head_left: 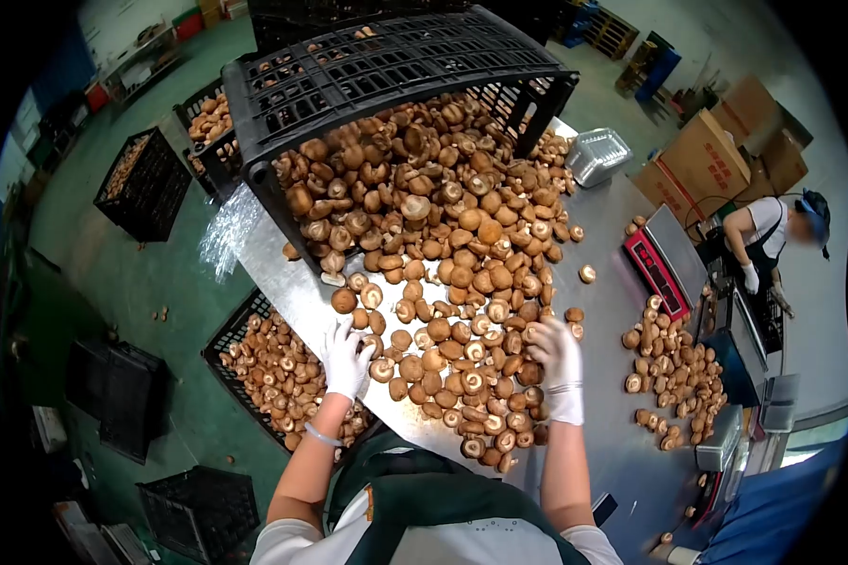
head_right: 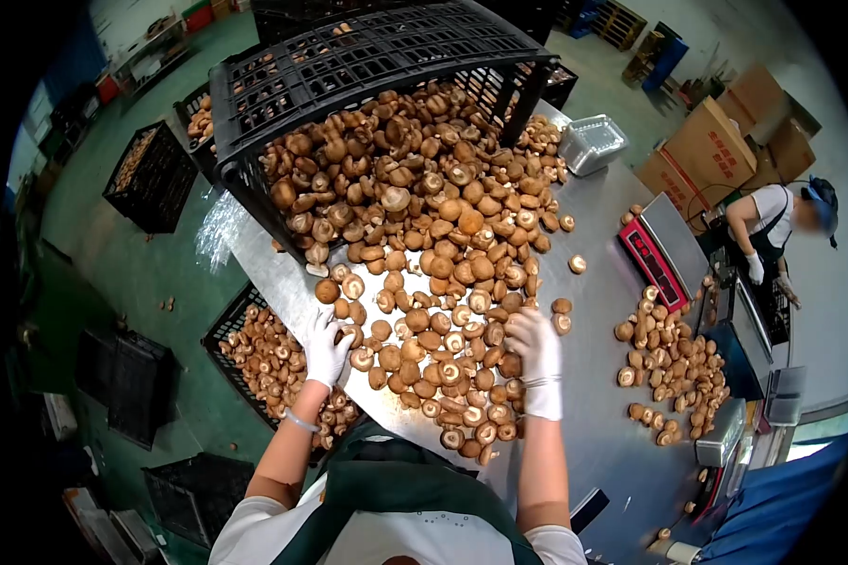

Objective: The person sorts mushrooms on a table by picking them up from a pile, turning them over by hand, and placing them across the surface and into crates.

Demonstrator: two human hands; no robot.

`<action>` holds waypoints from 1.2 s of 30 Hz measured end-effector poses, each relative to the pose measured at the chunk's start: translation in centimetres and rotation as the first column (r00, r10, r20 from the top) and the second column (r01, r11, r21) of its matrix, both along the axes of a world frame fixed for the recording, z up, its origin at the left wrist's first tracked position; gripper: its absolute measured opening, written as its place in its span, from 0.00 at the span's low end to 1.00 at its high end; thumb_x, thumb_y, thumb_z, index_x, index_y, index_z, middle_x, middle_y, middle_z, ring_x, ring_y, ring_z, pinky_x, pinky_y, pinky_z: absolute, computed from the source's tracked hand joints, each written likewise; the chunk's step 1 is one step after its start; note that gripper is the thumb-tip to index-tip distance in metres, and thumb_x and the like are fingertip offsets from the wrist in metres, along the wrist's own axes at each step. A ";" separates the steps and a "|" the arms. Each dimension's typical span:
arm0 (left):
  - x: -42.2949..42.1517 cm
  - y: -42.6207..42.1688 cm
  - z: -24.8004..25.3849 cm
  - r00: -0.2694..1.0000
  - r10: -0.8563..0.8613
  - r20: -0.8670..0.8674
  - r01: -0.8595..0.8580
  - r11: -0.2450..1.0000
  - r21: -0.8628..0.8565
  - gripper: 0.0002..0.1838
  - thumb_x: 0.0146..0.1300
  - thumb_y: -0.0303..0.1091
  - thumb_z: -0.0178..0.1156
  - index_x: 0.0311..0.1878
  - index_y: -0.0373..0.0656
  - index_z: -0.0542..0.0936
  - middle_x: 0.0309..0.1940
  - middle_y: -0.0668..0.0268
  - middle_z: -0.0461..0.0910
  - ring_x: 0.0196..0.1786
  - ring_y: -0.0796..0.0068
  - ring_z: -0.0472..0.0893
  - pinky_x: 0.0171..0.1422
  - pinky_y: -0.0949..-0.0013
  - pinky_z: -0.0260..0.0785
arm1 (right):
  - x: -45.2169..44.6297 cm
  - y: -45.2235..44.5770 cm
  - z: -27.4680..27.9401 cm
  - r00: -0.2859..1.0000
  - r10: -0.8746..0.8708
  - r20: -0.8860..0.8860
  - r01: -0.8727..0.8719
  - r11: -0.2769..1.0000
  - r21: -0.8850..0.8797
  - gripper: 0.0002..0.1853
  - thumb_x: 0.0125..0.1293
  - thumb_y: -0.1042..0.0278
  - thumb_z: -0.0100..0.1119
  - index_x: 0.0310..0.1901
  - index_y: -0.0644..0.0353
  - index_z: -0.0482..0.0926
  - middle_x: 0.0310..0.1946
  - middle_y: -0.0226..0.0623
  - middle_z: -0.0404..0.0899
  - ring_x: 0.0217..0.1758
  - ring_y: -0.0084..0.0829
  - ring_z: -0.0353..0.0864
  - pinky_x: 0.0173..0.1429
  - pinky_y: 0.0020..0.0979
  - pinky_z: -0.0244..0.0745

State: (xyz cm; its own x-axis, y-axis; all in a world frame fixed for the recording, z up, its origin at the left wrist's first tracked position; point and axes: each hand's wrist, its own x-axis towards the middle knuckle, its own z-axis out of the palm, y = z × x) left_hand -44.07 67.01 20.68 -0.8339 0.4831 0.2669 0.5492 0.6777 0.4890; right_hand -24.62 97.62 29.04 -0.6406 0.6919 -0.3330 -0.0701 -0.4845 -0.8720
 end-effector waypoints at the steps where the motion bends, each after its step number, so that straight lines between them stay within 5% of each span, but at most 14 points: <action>1: -0.1 0.2 0.2 1.000 -0.010 -0.006 0.010 1.000 0.000 0.17 0.54 0.37 0.65 0.45 0.41 0.80 0.57 0.53 0.72 0.64 0.48 0.65 0.67 0.53 0.58 | -1.0 -0.9 -1.6 0.975 0.143 0.173 -0.191 0.934 0.303 0.19 0.65 0.59 0.55 0.53 0.60 0.75 0.49 0.42 0.78 0.48 0.35 0.79 0.50 0.34 0.76; 3: 0.0 0.1 0.8 0.978 -0.024 0.209 -0.050 0.940 0.338 0.14 0.57 0.35 0.62 0.45 0.41 0.80 0.55 0.55 0.74 0.60 0.54 0.70 0.63 0.55 0.63 | -2.7 -3.8 -3.0 0.850 0.203 0.487 -0.513 0.531 0.674 0.18 0.63 0.58 0.56 0.52 0.56 0.76 0.45 0.40 0.80 0.46 0.37 0.80 0.49 0.35 0.75; 4: 0.2 -0.3 1.3 0.857 -0.117 0.501 -0.178 0.847 0.501 0.14 0.63 0.34 0.59 0.50 0.41 0.78 0.52 0.57 0.76 0.54 0.62 0.76 0.57 0.59 0.69 | -3.6 -5.8 -2.6 0.793 0.156 0.589 -0.608 0.276 0.745 0.19 0.62 0.57 0.57 0.52 0.55 0.77 0.43 0.40 0.80 0.45 0.37 0.80 0.48 0.37 0.75; 6: 1.1 -0.8 3.5 0.307 -0.630 0.713 -0.669 0.390 0.633 0.16 0.68 0.34 0.54 0.56 0.39 0.73 0.51 0.58 0.76 0.50 0.66 0.79 0.54 0.64 0.73 | -5.2 -8.1 -4.6 0.678 -0.032 0.734 -0.733 -0.095 0.673 0.20 0.58 0.54 0.60 0.49 0.53 0.78 0.38 0.42 0.80 0.40 0.42 0.80 0.44 0.39 0.74; 8: 0.8 -2.3 0.7 0.012 -0.876 0.483 -0.850 0.246 0.467 0.18 0.70 0.31 0.48 0.60 0.34 0.68 0.54 0.52 0.75 0.54 0.61 0.78 0.53 0.64 0.77 | -7.1 -10.7 -4.6 0.582 -0.155 0.798 -0.812 -0.150 0.563 0.24 0.56 0.54 0.61 0.55 0.48 0.74 0.34 0.39 0.77 0.42 0.41 0.77 0.43 0.42 0.71; 10: 1.2 -2.5 0.1 0.001 -0.914 0.406 -0.892 0.182 0.413 0.19 0.70 0.30 0.46 0.60 0.29 0.66 0.55 0.48 0.74 0.55 0.58 0.77 0.54 0.64 0.77 | -8.2 -11.5 -4.9 0.603 -0.094 0.792 -0.793 -0.179 0.582 0.24 0.56 0.54 0.61 0.56 0.46 0.73 0.37 0.38 0.76 0.44 0.40 0.77 0.44 0.44 0.70; 14: 1.9 -2.6 0.7 0.039 -0.876 0.481 -0.858 0.218 0.466 0.19 0.71 0.31 0.45 0.62 0.36 0.67 0.56 0.54 0.73 0.54 0.61 0.77 0.54 0.65 0.76 | -9.4 -10.2 -5.4 0.594 -0.056 0.802 -0.800 -0.146 0.582 0.18 0.57 0.55 0.60 0.48 0.49 0.78 0.35 0.39 0.78 0.42 0.41 0.78 0.43 0.42 0.71; 17: 2.6 -2.6 2.8 0.101 -0.816 0.569 -0.845 0.232 0.482 0.20 0.72 0.34 0.45 0.64 0.38 0.66 0.58 0.55 0.72 0.56 0.64 0.76 0.56 0.65 0.75 | -9.0 -9.1 -5.1 0.810 0.165 0.563 -0.586 0.211 0.782 0.18 0.63 0.53 0.55 0.50 0.52 0.77 0.39 0.46 0.80 0.41 0.45 0.81 0.44 0.40 0.75; 21: 4.7 -1.0 7.5 0.427 -0.613 0.665 -0.589 0.370 0.719 0.21 0.73 0.36 0.46 0.65 0.36 0.63 0.62 0.55 0.68 0.64 0.67 0.70 0.66 0.66 0.65 | -6.8 -11.0 -2.7 0.793 0.574 0.206 -0.600 0.794 0.096 0.21 0.71 0.52 0.47 0.60 0.54 0.69 0.49 0.37 0.75 0.42 0.32 0.81 0.40 0.27 0.79; 24: 5.9 1.2 8.1 0.697 -0.409 0.589 -0.206 0.672 0.711 0.21 0.71 0.30 0.46 0.65 0.34 0.65 0.63 0.55 0.69 0.65 0.66 0.68 0.69 0.66 0.60 | -6.1 -14.7 -0.5 0.698 0.709 0.096 -0.710 0.704 -0.035 0.27 0.70 0.52 0.51 0.66 0.54 0.61 0.56 0.35 0.70 0.52 0.28 0.75 0.42 0.29 0.81; 28: 6.9 2.5 7.7 0.686 -0.549 0.477 0.172 0.760 0.627 0.25 0.68 0.25 0.45 0.69 0.34 0.61 0.67 0.54 0.65 0.68 0.65 0.65 0.71 0.67 0.55 | -5.5 -16.7 -2.2 0.809 0.586 -0.057 -0.579 0.776 -0.250 0.29 0.69 0.53 0.53 0.66 0.52 0.58 0.57 0.32 0.69 0.53 0.27 0.74 0.42 0.32 0.79; 30: 7.1 2.9 8.6 0.568 -0.637 0.520 -0.013 0.625 0.780 0.25 0.68 0.23 0.45 0.69 0.34 0.60 0.67 0.55 0.65 0.68 0.65 0.65 0.72 0.66 0.53 | -4.7 -14.8 -1.4 0.861 0.497 -0.108 -0.492 0.757 -0.431 0.21 0.70 0.53 0.51 0.59 0.52 0.66 0.50 0.34 0.72 0.50 0.32 0.76 0.40 0.32 0.77; 33: 4.9 1.4 8.3 0.697 -0.423 0.579 -0.083 0.754 0.651 0.22 0.67 0.22 0.46 0.65 0.33 0.66 0.63 0.54 0.68 0.66 0.64 0.68 0.71 0.65 0.56 | -2.3 -8.8 -1.2 0.901 0.347 -0.260 -0.429 0.795 -0.429 0.20 0.64 0.52 0.57 0.49 0.58 0.71 0.38 0.38 0.75 0.45 0.32 0.77 0.36 0.31 0.76; 36: 3.4 -0.8 6.1 0.744 -0.261 0.615 -0.229 0.765 0.602 0.19 0.66 0.22 0.49 0.61 0.32 0.69 0.58 0.57 0.73 0.62 0.66 0.71 0.66 0.66 0.63 | 0.8 -2.0 1.2 0.973 -0.076 -0.219 -0.040 0.877 -0.479 0.17 0.63 0.54 0.59 0.44 0.58 0.72 0.33 0.39 0.74 0.44 0.35 0.77 0.40 0.31 0.77</action>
